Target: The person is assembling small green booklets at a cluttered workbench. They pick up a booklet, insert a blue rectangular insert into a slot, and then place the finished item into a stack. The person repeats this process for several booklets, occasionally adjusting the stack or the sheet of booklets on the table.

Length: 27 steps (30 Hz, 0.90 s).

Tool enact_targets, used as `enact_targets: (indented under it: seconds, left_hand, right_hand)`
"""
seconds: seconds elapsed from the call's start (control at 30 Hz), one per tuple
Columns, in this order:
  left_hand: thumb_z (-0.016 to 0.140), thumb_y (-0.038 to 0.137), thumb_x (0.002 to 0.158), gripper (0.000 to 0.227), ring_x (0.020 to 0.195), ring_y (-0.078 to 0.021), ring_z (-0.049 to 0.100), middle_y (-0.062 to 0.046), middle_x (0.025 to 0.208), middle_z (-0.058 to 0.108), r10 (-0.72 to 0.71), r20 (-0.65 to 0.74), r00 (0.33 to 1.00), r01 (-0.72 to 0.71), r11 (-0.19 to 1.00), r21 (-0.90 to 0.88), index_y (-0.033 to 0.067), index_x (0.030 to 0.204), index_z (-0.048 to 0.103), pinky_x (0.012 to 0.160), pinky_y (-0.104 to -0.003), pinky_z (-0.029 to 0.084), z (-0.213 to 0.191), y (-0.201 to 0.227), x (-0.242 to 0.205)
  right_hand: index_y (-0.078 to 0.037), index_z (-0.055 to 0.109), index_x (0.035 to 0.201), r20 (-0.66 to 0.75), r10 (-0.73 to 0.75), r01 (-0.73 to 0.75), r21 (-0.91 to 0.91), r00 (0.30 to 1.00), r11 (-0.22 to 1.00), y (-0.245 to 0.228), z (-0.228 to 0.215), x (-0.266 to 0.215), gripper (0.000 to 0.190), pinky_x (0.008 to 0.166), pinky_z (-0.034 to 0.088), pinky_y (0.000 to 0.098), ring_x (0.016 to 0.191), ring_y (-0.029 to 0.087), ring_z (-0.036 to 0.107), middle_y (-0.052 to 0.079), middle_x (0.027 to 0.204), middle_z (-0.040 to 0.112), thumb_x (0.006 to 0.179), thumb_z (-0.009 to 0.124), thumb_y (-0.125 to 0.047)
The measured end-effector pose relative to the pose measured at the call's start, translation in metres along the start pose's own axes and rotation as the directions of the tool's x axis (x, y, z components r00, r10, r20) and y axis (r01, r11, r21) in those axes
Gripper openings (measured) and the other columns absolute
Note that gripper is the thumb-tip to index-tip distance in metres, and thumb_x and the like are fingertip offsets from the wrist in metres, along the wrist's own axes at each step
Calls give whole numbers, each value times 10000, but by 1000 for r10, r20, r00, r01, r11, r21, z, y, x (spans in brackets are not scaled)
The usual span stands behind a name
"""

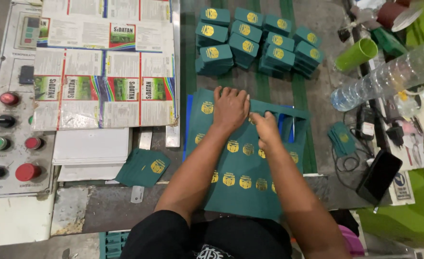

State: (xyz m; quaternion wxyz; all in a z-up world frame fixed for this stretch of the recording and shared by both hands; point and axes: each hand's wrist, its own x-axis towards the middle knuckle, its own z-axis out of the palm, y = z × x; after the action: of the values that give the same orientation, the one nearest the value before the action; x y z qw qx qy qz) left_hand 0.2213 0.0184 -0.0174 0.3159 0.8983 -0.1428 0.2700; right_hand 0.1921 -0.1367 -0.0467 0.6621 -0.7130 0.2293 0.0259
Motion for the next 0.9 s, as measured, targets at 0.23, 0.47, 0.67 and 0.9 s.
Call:
enact_targets:
  seconds: [0.23, 0.47, 0.67, 0.9]
  left_hand:
    - [594, 283, 967, 199, 1009, -334, 623, -124, 928, 696, 5, -23, 1000, -5, 1000, 10, 108, 901, 661, 1048, -563, 376, -1, 1, 2]
    - [597, 333, 993, 300, 900, -338, 621, -137, 856, 688, -18, 11, 1000, 17, 999, 45, 93, 834, 681, 890, -505, 431, 8, -6, 0]
    - [612, 320, 1001, 303, 898, -334, 611, -136, 833, 662, 19, -56, 998, -17, 999, 34, 98, 806, 679, 904, -500, 421, -10, 6, 6]
    - [629, 269, 991, 260, 886, -320, 584, -120, 808, 633, 63, -148, 987, -62, 998, 16, 96, 802, 672, 910, -495, 409, -24, 15, 9]
  right_hand:
    - [-58, 698, 1108, 42, -27, 17, 216, 999, 976, 15, -13, 14, 275, 824, 514, 315, 928, 147, 648, 29, 1045, 709, 888, 721, -220]
    - [-42, 693, 1093, -56, -134, 145, 355, 989, 923, 37, -12, 14, 335, 847, 522, 316, 937, 149, 647, 46, 1033, 708, 998, 661, -361]
    - [-94, 663, 1232, 273, 165, -270, 409, 948, 872, -20, -17, 5, 450, 969, 529, 359, 1062, 195, 681, 38, 1165, 727, 984, 567, -456]
    - [-153, 630, 1335, 185, 189, -248, 384, 964, 889, -26, 8, 2, 627, 1021, 497, 397, 1143, 172, 650, -3, 1292, 685, 941, 516, -628]
